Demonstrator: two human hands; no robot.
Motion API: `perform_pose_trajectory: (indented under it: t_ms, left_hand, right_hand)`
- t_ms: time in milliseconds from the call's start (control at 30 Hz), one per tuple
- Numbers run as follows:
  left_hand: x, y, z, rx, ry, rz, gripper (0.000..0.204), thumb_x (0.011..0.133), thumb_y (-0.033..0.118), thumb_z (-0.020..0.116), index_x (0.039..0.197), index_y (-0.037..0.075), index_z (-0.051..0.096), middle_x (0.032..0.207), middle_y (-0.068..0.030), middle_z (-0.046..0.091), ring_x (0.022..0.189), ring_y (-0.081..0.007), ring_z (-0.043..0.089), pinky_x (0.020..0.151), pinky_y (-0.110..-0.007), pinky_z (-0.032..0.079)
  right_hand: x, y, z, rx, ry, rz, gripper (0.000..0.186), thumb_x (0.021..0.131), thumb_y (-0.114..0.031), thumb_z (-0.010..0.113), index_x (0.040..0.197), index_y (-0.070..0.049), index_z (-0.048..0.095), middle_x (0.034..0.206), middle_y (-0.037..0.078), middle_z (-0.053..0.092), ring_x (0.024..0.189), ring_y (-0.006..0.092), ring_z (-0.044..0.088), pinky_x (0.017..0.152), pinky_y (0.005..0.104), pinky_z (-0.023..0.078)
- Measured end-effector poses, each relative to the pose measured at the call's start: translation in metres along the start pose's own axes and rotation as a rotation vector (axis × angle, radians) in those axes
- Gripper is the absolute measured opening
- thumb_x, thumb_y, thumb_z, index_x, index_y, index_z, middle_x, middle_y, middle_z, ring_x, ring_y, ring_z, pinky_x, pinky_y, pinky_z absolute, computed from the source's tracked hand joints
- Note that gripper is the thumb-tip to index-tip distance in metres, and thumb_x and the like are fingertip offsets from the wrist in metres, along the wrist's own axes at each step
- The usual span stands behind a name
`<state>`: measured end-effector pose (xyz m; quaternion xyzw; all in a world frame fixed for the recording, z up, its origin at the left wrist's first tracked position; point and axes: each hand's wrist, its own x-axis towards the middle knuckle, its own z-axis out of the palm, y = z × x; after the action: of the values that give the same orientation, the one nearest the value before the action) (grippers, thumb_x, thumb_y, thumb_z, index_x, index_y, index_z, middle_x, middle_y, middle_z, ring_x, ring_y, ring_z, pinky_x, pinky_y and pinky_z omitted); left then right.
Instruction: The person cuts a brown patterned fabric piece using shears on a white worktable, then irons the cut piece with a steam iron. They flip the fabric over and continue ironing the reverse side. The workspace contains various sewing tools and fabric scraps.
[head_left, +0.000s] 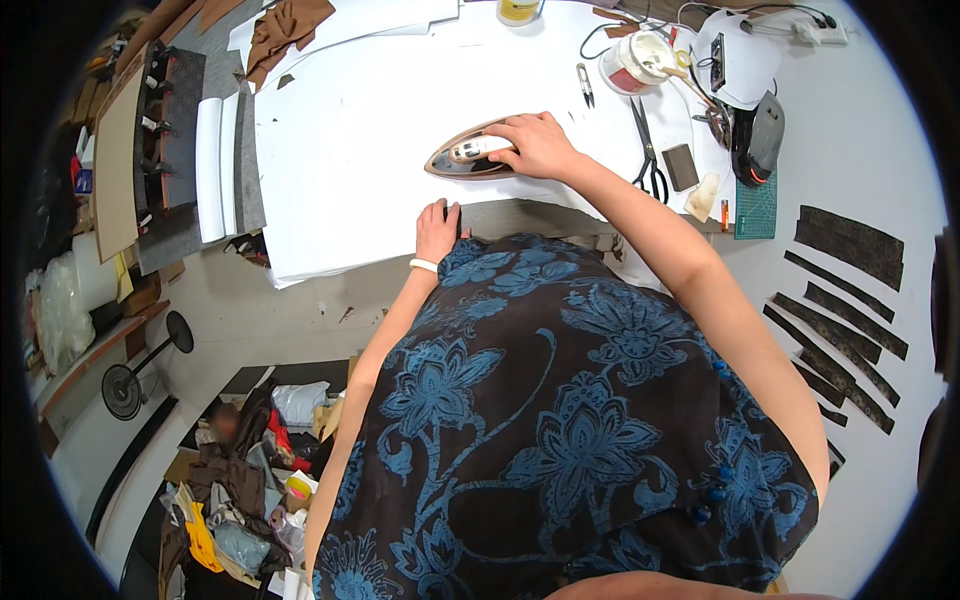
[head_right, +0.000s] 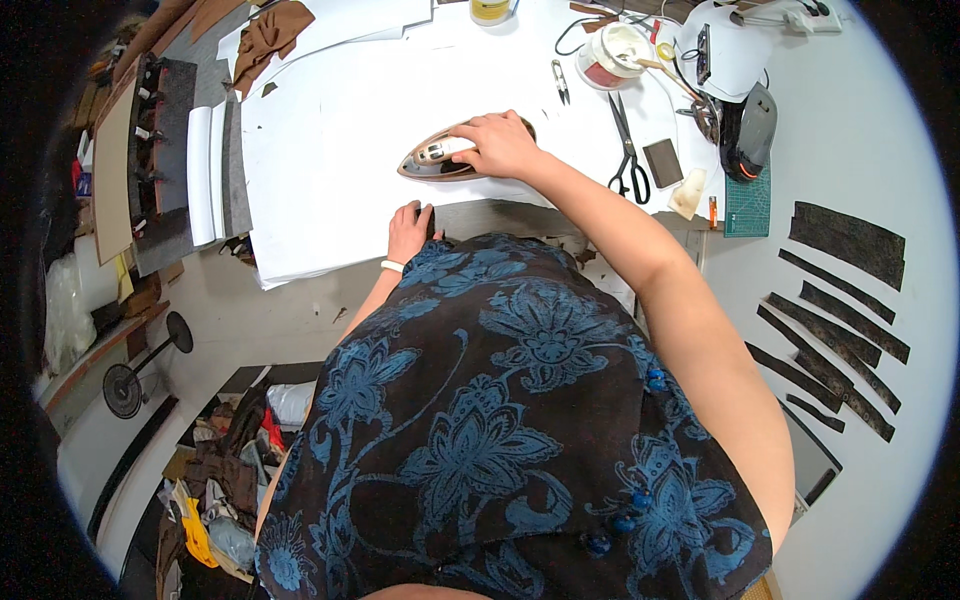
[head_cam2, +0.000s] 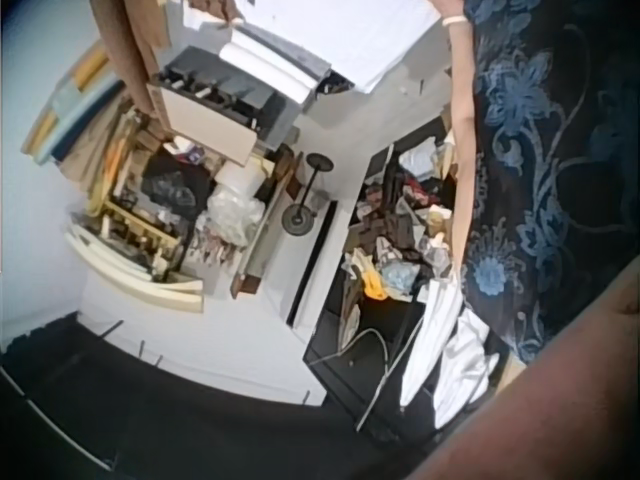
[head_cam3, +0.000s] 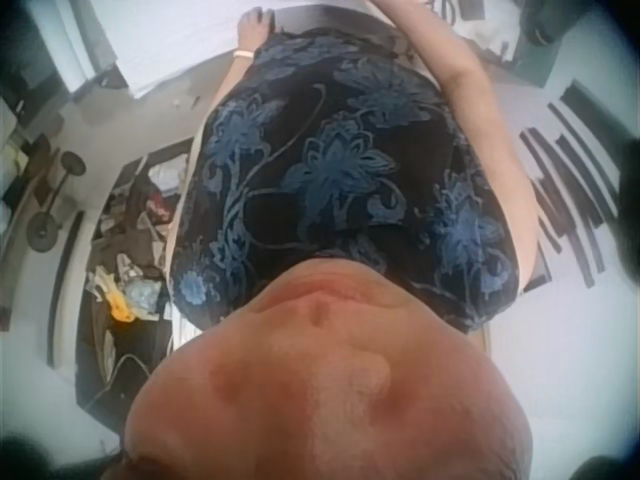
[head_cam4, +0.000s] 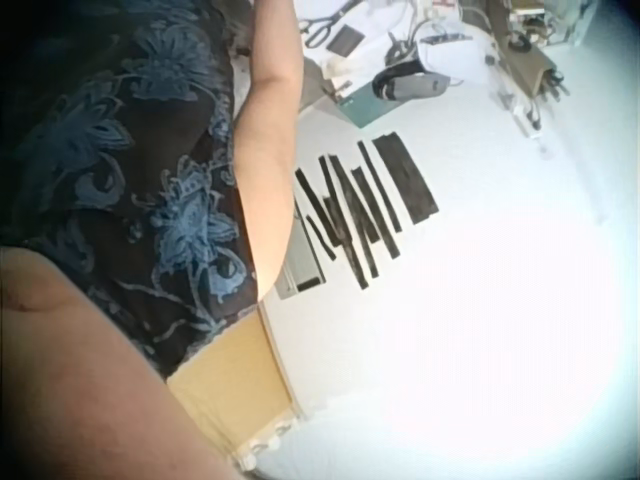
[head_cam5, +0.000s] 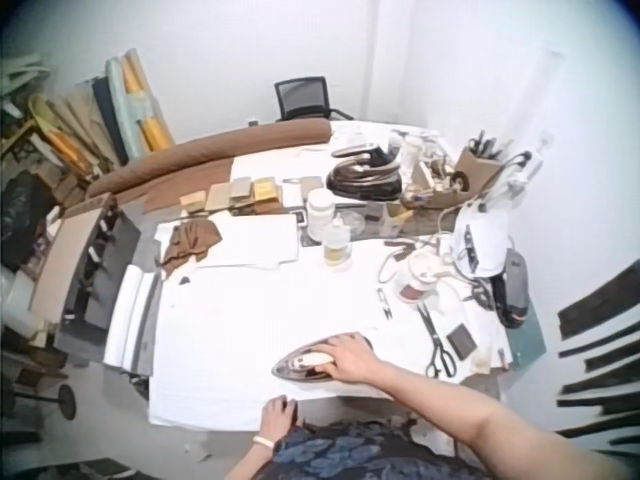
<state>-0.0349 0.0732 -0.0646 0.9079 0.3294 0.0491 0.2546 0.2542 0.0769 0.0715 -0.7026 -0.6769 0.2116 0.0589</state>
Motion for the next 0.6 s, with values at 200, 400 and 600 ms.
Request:
perform_pose_trajectory:
  t_ms: [200, 400, 600]
  left_hand:
    - [0.001, -0.004, -0.003, 0.013, -0.009, -0.009, 0.066, 0.076, 0.029, 0.081, 0.134, 0.004, 0.061, 0.134, -0.021, 0.052, 0.129, -0.0401, 0.046, 0.115, -0.055, 0.035]
    - [0.001, -0.007, 0.0, 0.09, 0.115, 0.078, 0.059, 0.078, 0.028, 0.079, 0.13, 0.004, 0.065, 0.126, -0.0208, 0.055, 0.12, -0.0394, 0.05, 0.109, -0.052, 0.04]
    - [0.003, -0.003, -0.004, 0.038, 0.077, 0.041, 0.06, 0.077, 0.028, 0.079, 0.13, 0.005, 0.065, 0.127, -0.0216, 0.055, 0.121, -0.0396, 0.05, 0.109, -0.053, 0.039]
  right_hand:
    - [0.006, -0.008, 0.004, -0.013, 0.012, 0.015, 0.047, 0.093, -0.047, 0.068, 0.132, -0.02, 0.068, 0.116, 0.007, 0.072, 0.114, 0.027, 0.065, 0.094, 0.0434, 0.041]
    - [0.006, -0.017, 0.002, 0.008, 0.012, 0.028, 0.047, 0.094, -0.048, 0.068, 0.132, -0.02, 0.068, 0.117, 0.008, 0.072, 0.115, 0.0282, 0.065, 0.094, 0.0439, 0.041]
    - [0.009, -0.027, 0.006, 0.011, 0.034, 0.031, 0.048, 0.094, -0.048, 0.067, 0.132, -0.019, 0.068, 0.116, 0.009, 0.072, 0.115, 0.0284, 0.065, 0.095, 0.0445, 0.041]
